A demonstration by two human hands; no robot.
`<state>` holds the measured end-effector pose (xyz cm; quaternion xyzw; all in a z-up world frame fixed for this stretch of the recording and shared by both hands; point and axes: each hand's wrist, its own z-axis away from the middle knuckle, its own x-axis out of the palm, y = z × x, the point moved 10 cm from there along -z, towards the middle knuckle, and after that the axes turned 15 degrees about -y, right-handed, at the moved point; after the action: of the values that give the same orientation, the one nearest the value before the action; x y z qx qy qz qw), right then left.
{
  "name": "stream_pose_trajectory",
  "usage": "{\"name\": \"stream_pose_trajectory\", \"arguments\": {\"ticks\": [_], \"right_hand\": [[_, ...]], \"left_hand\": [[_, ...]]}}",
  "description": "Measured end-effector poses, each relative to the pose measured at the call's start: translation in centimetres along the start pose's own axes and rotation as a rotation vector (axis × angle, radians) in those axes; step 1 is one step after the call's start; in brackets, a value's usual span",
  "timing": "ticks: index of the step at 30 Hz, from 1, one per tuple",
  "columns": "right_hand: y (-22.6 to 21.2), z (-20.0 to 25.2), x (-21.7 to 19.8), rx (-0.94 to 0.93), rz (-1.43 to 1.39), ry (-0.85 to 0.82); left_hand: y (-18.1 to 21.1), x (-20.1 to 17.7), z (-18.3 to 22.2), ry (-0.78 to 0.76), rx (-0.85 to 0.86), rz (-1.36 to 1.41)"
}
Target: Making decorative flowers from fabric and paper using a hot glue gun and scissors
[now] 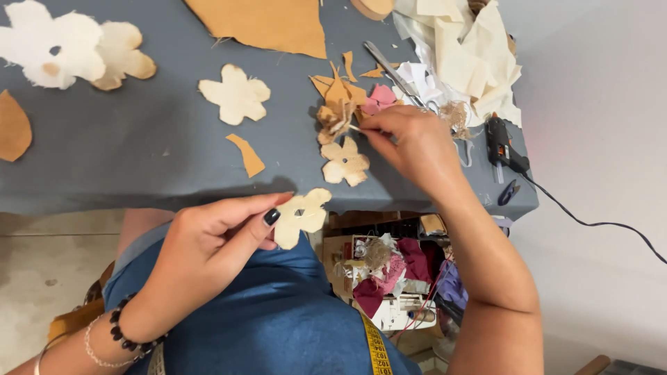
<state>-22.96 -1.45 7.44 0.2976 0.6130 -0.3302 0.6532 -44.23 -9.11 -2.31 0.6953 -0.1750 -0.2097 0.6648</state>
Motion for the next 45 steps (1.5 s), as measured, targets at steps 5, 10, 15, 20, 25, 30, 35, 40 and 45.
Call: {"name": "stream_pose_trajectory", "arguments": {"ticks": [5,10,15,20,25,30,35,40,45], "right_hand": [[-1.6,2.3,-4.6,0.051,0.036,0.144],[-1.8,11.6,-9.9,0.096,-0.094,0.717],[-2.5,22.4,-10.4,-0.209,-0.471,1.287],[-4.5,24.8,-8.3,-0.250,-0.491,1.309],[-5.3,24.8,-7.9,-0.110,-0.473,1.314],[-4.8,23.9,-7.2,-0.183,-0.606,1.268],[-4.8,23.3,-6.6,-0.165,-0.557,1.263],[-5.0,22.3,-5.7,-0.223,-0.610,1.217],[-5.2,20.3,-4.1,-0.232,-0.645,1.089]], "left_hand": [[-0.5,0.3,-0.4,-0.022,0.007,0.000],[0.4,0.9,-0.6,-0.006,0.029,0.057],[2.2,2.2,-0.9,-0.009,0.008,-0.046],[3.0,3.9,-0.8,-0.014,-0.058,-0.059],[4.1,4.7,-0.7,-0.004,-0.018,-0.061],[3.9,5.3,-1.0,-0.034,-0.006,-0.025],[4.0,5.8,-1.2,-0.052,0.052,0.040],[4.4,6.1,-1.3,-0.062,0.037,0.004],[6.0,6.7,-1.3,-0.077,0.093,-0.018]]}}
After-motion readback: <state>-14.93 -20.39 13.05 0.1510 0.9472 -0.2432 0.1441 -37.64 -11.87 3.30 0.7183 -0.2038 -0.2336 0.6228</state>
